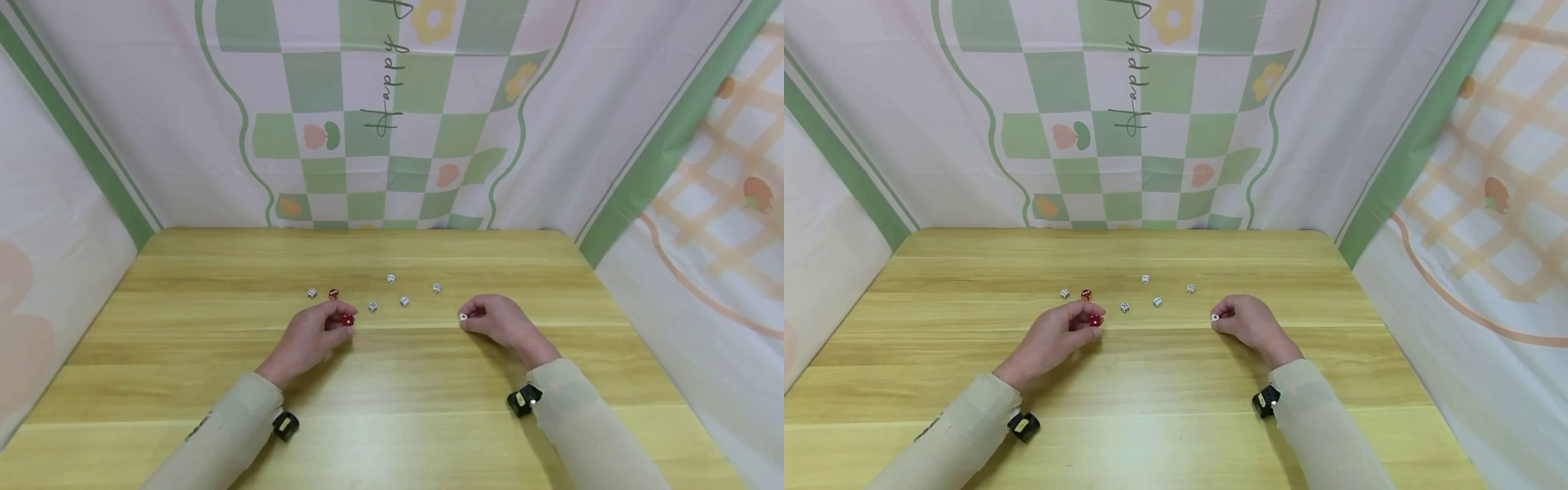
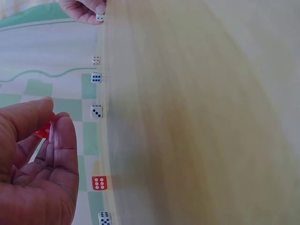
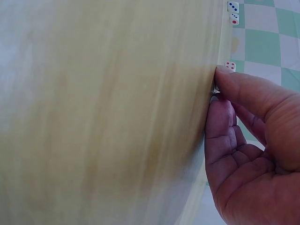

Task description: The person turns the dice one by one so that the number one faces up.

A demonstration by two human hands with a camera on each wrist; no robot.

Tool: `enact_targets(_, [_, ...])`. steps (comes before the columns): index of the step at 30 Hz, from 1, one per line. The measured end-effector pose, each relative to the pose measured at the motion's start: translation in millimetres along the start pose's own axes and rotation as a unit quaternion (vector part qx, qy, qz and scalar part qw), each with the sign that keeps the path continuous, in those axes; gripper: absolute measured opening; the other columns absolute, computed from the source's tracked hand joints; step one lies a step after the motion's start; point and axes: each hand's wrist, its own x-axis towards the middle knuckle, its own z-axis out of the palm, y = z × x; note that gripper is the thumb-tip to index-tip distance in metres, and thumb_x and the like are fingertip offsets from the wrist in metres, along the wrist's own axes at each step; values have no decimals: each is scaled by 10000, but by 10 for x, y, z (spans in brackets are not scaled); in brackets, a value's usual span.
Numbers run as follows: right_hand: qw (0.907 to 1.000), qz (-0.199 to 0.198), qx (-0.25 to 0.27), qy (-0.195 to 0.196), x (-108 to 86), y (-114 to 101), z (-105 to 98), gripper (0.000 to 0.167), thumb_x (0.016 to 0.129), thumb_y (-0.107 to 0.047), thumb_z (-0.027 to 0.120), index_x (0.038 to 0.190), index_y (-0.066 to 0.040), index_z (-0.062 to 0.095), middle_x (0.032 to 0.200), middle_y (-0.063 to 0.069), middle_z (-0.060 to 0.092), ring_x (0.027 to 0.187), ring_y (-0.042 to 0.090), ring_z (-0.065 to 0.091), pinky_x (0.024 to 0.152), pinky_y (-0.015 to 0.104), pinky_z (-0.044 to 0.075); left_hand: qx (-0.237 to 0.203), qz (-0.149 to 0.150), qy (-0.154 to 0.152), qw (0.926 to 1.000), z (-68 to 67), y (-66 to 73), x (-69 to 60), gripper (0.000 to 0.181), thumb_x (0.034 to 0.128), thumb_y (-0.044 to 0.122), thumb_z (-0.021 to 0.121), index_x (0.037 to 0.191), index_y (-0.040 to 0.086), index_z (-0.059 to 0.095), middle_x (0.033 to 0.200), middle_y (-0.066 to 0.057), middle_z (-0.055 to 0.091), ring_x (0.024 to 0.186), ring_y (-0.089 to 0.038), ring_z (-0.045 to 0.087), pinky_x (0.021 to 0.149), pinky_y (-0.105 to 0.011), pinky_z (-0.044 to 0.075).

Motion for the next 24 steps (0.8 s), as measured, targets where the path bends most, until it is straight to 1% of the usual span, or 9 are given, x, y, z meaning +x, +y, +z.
enact_targets(6, [10000,21,17,-2,0,-5,2,68,956,-183,750,1012,-146,759,1000,17,714,916,190,599,863,374,489,60,-42,35,10000,-4,12,-3,279,941,103,769,1216,107,725,1040,27,726,933,-143,648,792,-270,556])
enact_targets(9, [10000,45,44,-6,-3,-9,2,70,955,-183,752,1013,-145,761,999,18,714,915,189,599,860,370,489,51,-112,34,9999,-10,15,-4,285,940,121,777,1222,115,734,1079,16,728,952,-148,669,779,-281,571])
enact_targets(12, [10000,39,38,-6,-5,-9,0,76,952,-187,756,1012,-140,762,995,20,714,911,186,598,855,364,488,61,-155,50,9998,-19,10,-1,291,938,124,782,1226,119,745,1158,-14,712,973,-149,696,763,-287,586])
enact_targets(15, [10000,-1,-2,-3,-4,-10,-1,84,947,-192,762,1008,-134,763,989,20,713,906,182,596,851,361,489,152,-157,87,9997,-39,0,0,296,934,121,786,1228,123,752,1198,-37,690,985,-156,703,780,-301,594])
enact_targets(20, [10000,-63,-60,14,-4,-11,-6,91,943,-199,767,1005,-132,765,984,18,714,903,178,596,851,364,489,494,58,161,9986,-92,-47,9,293,943,120,773,1234,100,751,1175,-20,735,1001,-165,706,861,-352,597])
enact_targets(24, [10000,-53,-60,7,-2,-14,-5,87,943,-203,765,1002,-139,766,985,17,715,907,179,598,855,363,488,704,179,192,9972,-150,-91,16,297,957,114,753,1251,74,740,1146,-18,759,999,-175,704,881,-375,594])
